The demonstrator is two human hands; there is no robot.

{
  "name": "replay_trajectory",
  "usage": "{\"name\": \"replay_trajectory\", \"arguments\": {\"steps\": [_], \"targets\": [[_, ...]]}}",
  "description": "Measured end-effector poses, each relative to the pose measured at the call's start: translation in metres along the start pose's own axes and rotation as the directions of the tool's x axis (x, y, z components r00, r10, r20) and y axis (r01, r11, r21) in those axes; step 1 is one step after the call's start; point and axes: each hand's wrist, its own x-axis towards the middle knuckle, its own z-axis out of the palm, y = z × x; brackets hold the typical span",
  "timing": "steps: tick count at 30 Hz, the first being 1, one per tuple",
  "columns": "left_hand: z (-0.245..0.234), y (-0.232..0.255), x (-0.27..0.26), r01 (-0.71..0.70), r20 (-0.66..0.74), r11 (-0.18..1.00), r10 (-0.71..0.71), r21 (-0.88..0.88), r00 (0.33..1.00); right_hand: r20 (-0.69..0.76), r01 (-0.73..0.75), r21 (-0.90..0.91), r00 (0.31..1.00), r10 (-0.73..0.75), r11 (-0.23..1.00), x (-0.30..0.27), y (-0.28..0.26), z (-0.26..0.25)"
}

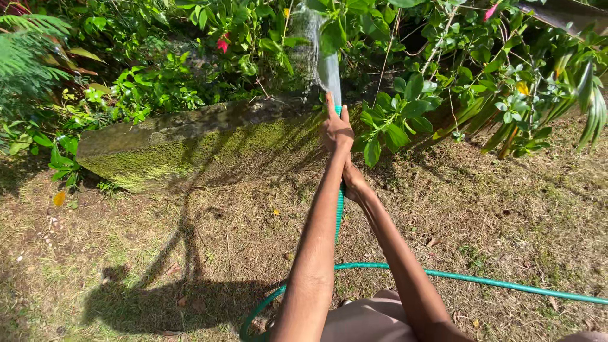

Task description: The person waters plants using a garden hose, directing the water stream onto red and green foliage and along a concrete planter edge.

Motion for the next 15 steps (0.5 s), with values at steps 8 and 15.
{"name": "replay_trajectory", "arguments": {"steps": [8, 15], "targets": [[0.039, 0.003, -0.005, -0.047, -0.121, 0.999, 0.047, 0.009, 0.992, 0.031, 0.073, 0.094, 0.997, -0.076, 0.993, -0.012, -0.002, -0.024], [0.009, 0.020, -0.049, -0.016, -0.063, 1.000, 0.014, -0.023, 0.998, 0.262, 0.421, -0.354, 0.902, -0.344, 0.835, -0.045, -0.012, -0.042]]}}
